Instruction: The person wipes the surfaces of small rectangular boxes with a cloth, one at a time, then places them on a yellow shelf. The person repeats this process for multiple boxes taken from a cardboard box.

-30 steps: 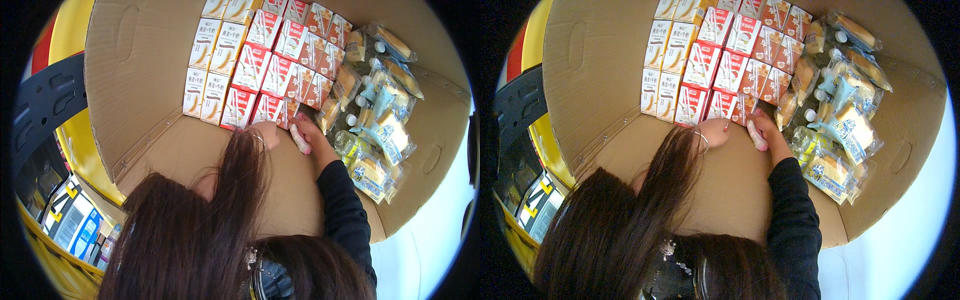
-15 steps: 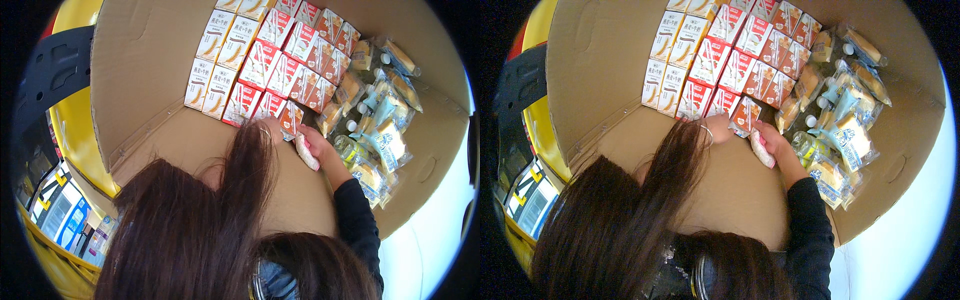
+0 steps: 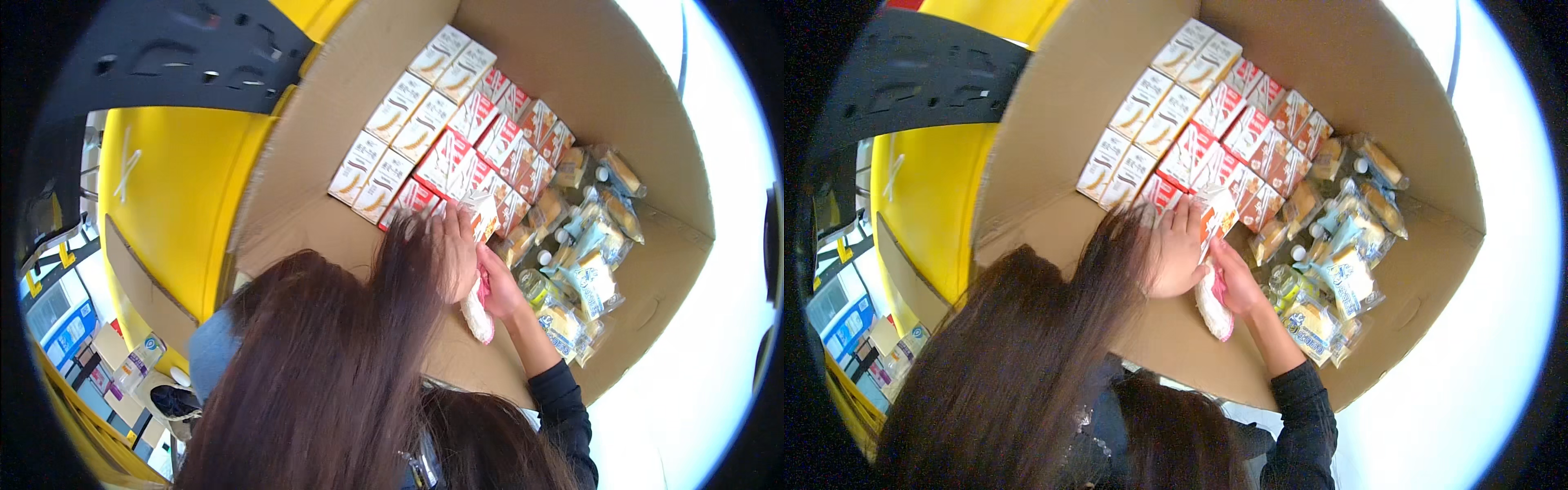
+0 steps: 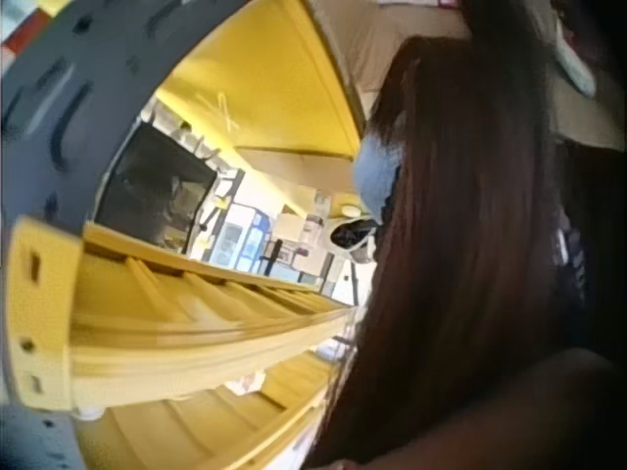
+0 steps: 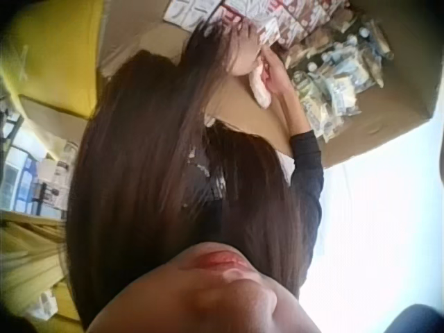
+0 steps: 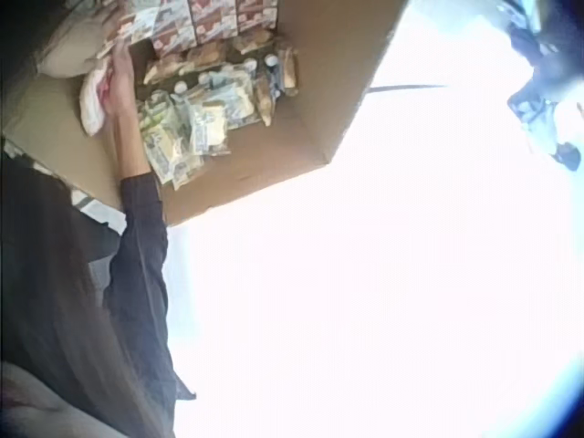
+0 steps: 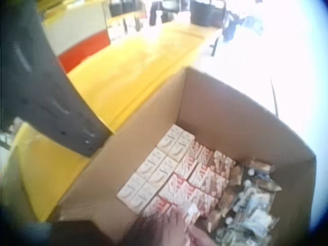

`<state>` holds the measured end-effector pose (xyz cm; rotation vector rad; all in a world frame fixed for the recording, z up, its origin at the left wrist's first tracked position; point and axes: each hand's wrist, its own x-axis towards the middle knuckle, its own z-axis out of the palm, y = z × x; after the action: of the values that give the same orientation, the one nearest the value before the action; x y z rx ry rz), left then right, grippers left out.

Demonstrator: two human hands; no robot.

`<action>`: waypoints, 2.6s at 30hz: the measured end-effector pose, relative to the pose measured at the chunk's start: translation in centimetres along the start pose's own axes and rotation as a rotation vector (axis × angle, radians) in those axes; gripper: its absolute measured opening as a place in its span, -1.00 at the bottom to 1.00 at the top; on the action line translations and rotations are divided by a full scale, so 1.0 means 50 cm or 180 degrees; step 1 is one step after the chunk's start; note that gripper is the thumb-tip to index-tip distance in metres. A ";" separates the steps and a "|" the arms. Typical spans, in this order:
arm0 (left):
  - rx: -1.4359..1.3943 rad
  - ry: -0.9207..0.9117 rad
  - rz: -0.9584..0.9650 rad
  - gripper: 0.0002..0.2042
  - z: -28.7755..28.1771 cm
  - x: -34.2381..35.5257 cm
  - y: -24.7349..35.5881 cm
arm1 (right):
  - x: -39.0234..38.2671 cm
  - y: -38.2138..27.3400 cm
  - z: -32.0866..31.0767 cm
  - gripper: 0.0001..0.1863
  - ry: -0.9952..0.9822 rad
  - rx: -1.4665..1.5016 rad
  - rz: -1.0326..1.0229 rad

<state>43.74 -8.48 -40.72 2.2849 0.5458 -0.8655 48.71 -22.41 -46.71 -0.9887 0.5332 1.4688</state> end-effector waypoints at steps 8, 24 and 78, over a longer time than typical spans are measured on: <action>-0.0517 0.1504 0.0991 -0.06 -0.053 -0.175 -0.047 | -0.081 -0.030 0.122 -0.52 -0.0289 -0.2017 -0.1128; -0.1500 0.3807 0.1476 -0.13 -0.080 -0.635 -0.031 | -0.475 0.034 0.492 -0.46 -0.0713 -0.5681 -0.4039; -0.3446 0.5394 0.1356 -0.51 -0.065 -1.230 -0.305 | -0.650 0.490 1.023 -0.61 -0.3088 -0.3516 -0.6185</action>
<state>-6.43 -4.72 -2.06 1.4120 0.7922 1.4514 8.73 -3.76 1.55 -0.7899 -1.7128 0.0598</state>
